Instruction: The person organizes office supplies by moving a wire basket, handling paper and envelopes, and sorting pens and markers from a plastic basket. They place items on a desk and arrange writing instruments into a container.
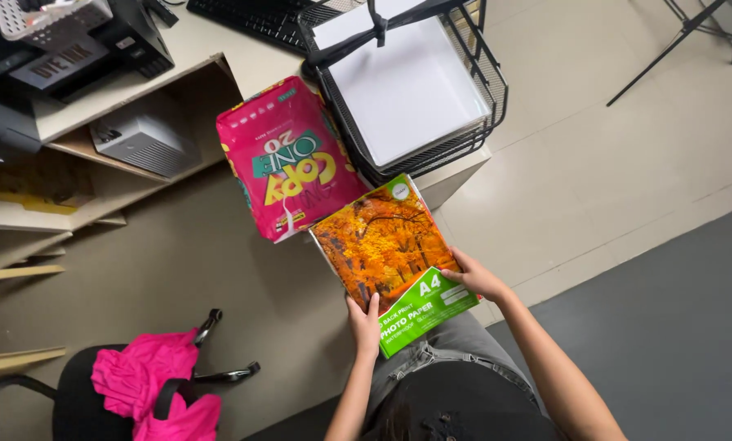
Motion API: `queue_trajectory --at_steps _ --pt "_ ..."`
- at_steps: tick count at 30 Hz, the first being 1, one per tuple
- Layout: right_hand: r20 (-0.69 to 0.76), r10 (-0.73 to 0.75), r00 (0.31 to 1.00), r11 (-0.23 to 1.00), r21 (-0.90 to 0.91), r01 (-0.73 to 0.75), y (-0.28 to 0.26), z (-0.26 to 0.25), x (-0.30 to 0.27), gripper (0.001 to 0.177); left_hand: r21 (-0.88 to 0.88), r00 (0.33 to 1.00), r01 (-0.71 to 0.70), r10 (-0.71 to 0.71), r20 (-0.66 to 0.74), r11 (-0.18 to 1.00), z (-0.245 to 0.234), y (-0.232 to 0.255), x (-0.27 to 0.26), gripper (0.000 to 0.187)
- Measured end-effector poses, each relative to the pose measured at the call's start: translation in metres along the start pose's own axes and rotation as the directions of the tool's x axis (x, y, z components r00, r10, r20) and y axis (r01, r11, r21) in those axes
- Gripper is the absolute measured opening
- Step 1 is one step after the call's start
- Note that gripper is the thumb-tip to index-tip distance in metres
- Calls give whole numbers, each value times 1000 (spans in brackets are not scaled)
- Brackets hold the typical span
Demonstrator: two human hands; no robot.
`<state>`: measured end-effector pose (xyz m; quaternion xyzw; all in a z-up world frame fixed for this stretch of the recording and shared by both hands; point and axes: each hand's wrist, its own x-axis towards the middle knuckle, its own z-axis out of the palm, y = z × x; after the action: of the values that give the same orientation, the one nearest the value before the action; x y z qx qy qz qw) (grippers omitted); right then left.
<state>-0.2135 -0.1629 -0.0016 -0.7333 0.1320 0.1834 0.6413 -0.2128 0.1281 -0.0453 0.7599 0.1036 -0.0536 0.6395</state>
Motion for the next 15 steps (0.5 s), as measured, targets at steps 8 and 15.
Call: queue_trajectory --at_steps 8,15 --pt "-51 47 998 996 81 -43 29 -56 -23 58 320 979 158 -190 71 934 51 93 -17 45" --pt "-120 36 992 989 148 -18 29 -87 -21 54 53 993 -35 29 117 998 88 50 6 41"
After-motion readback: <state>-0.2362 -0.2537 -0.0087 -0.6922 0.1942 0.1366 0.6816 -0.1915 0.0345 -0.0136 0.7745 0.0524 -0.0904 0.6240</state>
